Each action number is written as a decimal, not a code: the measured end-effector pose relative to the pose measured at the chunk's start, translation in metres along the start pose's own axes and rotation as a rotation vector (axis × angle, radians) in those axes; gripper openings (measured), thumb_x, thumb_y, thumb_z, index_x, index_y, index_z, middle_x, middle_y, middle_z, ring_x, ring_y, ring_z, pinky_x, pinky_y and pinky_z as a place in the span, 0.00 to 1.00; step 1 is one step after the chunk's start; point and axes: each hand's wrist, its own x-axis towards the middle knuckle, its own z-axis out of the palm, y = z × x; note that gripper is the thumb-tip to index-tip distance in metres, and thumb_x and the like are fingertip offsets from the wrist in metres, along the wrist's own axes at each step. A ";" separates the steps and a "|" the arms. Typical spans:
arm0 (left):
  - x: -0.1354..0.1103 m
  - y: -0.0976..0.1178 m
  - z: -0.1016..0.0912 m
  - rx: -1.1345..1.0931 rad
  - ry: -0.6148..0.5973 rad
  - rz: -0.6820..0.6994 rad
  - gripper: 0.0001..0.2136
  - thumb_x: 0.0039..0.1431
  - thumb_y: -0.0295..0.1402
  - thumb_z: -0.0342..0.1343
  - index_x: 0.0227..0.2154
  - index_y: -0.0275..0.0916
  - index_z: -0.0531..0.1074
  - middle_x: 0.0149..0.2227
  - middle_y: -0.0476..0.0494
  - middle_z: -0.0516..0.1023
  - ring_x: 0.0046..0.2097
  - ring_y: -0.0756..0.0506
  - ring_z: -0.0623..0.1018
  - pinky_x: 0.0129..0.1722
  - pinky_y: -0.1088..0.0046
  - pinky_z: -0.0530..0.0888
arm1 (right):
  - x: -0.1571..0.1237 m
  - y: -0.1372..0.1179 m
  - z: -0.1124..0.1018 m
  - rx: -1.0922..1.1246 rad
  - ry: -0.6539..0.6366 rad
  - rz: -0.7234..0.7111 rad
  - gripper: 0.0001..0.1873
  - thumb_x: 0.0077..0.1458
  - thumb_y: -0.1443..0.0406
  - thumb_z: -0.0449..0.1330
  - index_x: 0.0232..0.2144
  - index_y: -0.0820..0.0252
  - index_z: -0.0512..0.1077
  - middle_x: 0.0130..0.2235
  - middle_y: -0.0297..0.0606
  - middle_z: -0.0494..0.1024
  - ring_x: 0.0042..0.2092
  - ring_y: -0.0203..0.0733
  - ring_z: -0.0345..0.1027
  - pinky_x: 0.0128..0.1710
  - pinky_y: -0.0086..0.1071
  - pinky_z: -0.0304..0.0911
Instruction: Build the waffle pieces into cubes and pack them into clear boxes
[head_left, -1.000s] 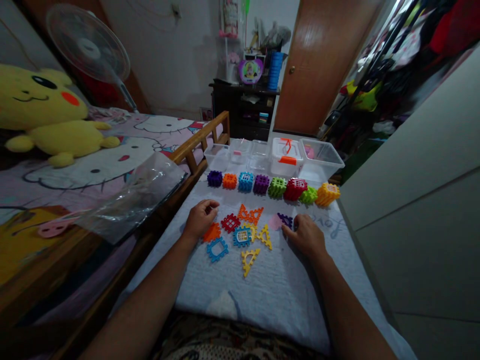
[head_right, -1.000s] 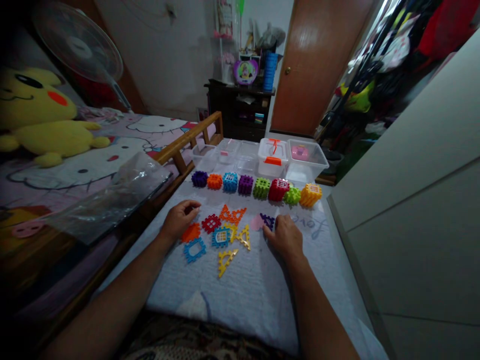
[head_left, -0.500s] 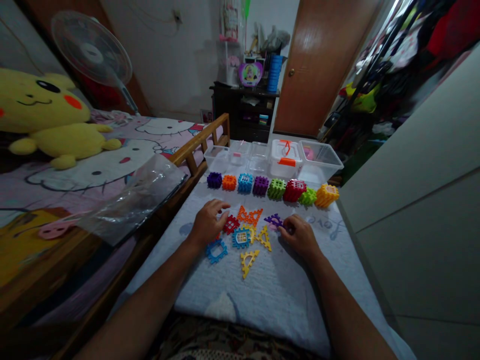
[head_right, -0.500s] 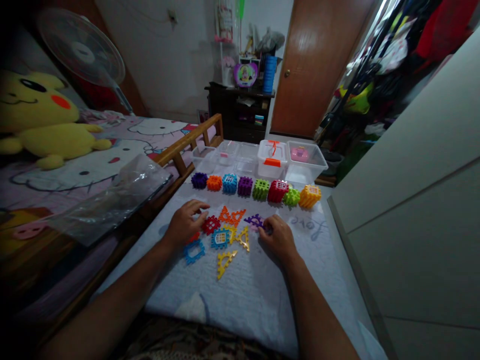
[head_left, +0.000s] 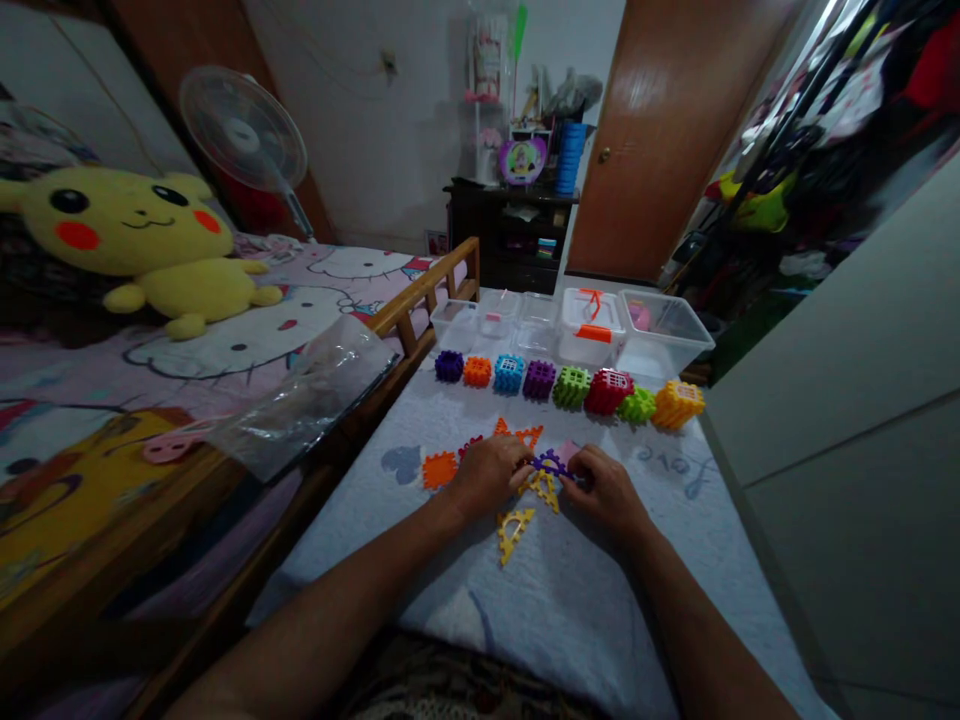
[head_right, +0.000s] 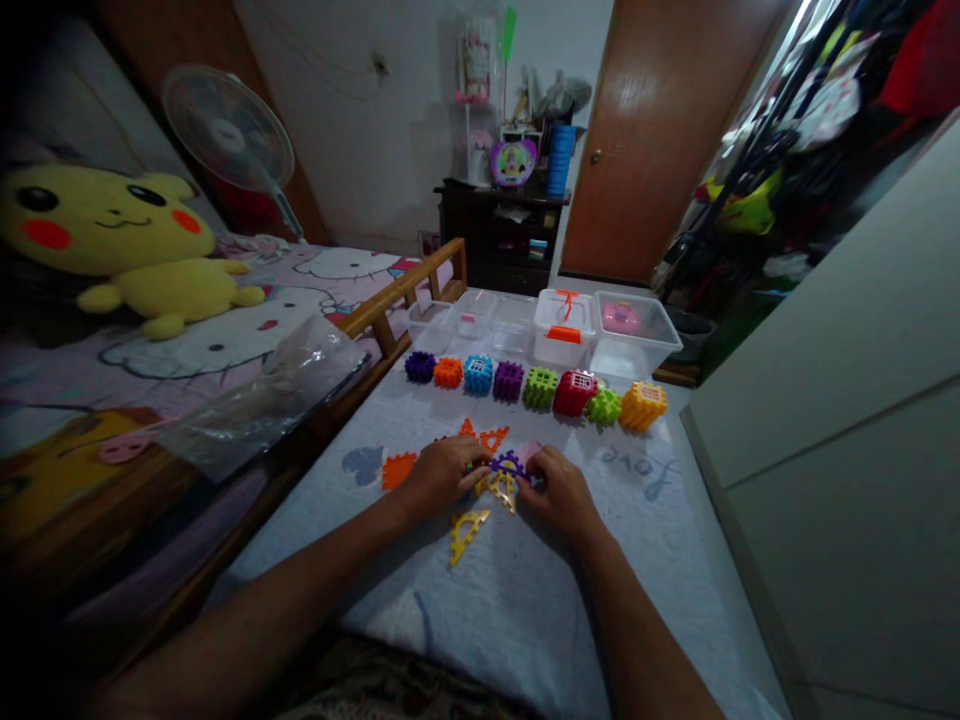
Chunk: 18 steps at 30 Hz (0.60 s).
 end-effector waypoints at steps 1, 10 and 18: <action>0.000 0.000 0.000 0.001 -0.007 -0.007 0.05 0.60 0.31 0.58 0.36 0.40 0.78 0.38 0.42 0.81 0.41 0.43 0.78 0.42 0.67 0.73 | 0.000 -0.001 0.000 0.011 0.006 0.004 0.05 0.51 0.66 0.57 0.25 0.57 0.64 0.27 0.33 0.68 0.29 0.36 0.60 0.29 0.30 0.55; 0.001 -0.002 -0.005 -0.027 -0.024 0.005 0.03 0.59 0.28 0.58 0.34 0.39 0.76 0.37 0.42 0.80 0.40 0.44 0.77 0.42 0.69 0.71 | 0.002 -0.002 -0.001 0.072 0.037 0.049 0.04 0.52 0.63 0.58 0.28 0.58 0.66 0.29 0.34 0.68 0.29 0.36 0.61 0.30 0.30 0.57; 0.002 -0.062 -0.065 -0.045 0.270 -0.272 0.05 0.56 0.33 0.59 0.33 0.38 0.77 0.33 0.45 0.80 0.35 0.45 0.77 0.36 0.70 0.70 | -0.001 0.007 -0.006 0.112 0.095 0.119 0.12 0.56 0.62 0.56 0.42 0.61 0.70 0.33 0.38 0.73 0.30 0.39 0.65 0.31 0.32 0.61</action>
